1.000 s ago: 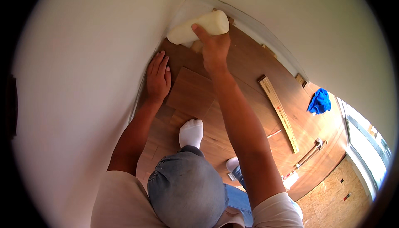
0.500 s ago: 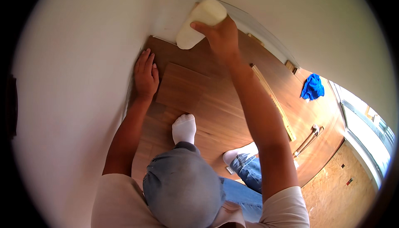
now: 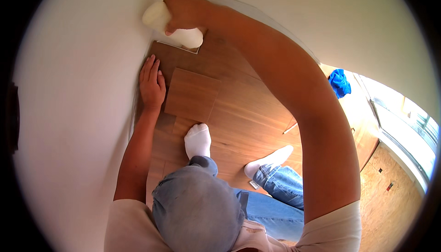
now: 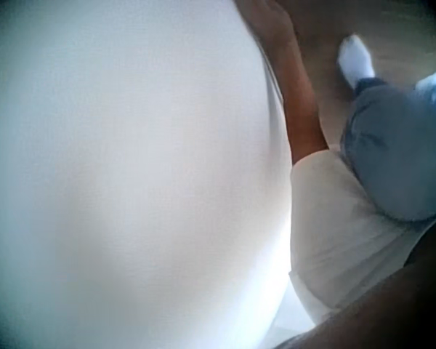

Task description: The person walks through a hallway to a work area, uses a table saw to trim a wood floorboard, then carries floor pieces to another room where they apply glue and install them along a wall.

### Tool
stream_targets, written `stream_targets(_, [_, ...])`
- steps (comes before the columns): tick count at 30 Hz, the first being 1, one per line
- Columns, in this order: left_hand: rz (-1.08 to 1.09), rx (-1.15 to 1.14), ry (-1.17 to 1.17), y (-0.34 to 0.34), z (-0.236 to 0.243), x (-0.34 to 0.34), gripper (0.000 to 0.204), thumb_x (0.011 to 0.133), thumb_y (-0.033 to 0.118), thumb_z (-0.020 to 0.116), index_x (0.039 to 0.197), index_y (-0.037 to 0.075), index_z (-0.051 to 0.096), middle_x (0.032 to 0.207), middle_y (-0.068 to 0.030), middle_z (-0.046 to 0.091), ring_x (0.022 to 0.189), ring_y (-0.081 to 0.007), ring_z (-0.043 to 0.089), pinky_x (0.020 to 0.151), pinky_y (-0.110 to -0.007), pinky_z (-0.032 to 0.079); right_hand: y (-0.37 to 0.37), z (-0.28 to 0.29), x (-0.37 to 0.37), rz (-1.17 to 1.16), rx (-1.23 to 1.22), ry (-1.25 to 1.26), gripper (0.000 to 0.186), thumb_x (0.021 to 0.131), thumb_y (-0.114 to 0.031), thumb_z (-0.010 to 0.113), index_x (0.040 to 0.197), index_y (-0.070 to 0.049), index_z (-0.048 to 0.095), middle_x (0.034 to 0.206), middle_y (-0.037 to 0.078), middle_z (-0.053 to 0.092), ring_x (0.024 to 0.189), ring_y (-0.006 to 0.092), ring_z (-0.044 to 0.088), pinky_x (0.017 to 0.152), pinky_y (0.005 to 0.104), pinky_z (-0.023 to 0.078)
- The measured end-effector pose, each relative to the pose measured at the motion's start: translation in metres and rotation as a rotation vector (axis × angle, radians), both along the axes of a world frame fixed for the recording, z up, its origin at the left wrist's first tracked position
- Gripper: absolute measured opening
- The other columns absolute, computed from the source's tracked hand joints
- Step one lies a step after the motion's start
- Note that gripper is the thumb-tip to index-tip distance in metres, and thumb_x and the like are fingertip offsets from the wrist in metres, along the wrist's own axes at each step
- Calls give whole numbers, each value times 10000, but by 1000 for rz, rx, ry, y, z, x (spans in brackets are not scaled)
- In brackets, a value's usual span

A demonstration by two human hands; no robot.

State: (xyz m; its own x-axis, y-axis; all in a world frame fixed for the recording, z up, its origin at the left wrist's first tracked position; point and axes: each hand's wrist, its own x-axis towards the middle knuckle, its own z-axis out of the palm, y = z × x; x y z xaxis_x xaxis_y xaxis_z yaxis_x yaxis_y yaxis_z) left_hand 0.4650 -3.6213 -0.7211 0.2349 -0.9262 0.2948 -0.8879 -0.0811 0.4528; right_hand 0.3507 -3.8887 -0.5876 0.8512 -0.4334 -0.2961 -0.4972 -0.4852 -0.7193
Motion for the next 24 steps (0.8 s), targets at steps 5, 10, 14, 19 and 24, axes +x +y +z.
stream_targets(5, [5,14,-17,1,3,2,335,967,45,532,1287,-16,610,1457,-138,553,1333,-360,526,1107,-456,452,-24,12,4,78,-175,94,602,713,-256,812,1249,-41,641,1153,171,708,1066,345,675,905,458,553])
stream_targets(10, [0,4,-19,-1,6,0,326,968,47,528,1276,-16,617,1458,-133,554,1335,-357,525,1109,-454,451,-30,19,-7,66,-248,77,559,725,-213,820,1228,-44,645,1140,174,710,1068,350,676,931,455,535])
stream_targets(14, [1,1,-22,-2,9,0,320,971,51,529,1269,-19,620,1455,-133,556,1337,-354,524,1109,-455,450,-20,13,-36,48,-356,-126,508,750,-187,811,1215,-54,655,1089,179,718,1042,363,672,907,444,528])
stream_targets(19, [10,16,-8,1,8,0,316,972,54,534,1265,-23,622,1451,-140,559,1334,-355,526,1112,-454,443,44,45,-125,-775,112,-200,501,889,-196,783,1324,-49,585,1212,89,680,1120,213,652,966,349,524])
stream_targets(24, [3,36,-25,2,5,-3,318,979,64,542,1275,-24,615,1470,-146,540,1350,-359,504,1119,-467,430,102,8,-219,-1700,791,-1130,361,994,-276,650,1270,-49,595,1196,114,658,1088,238,659,841,403,596])
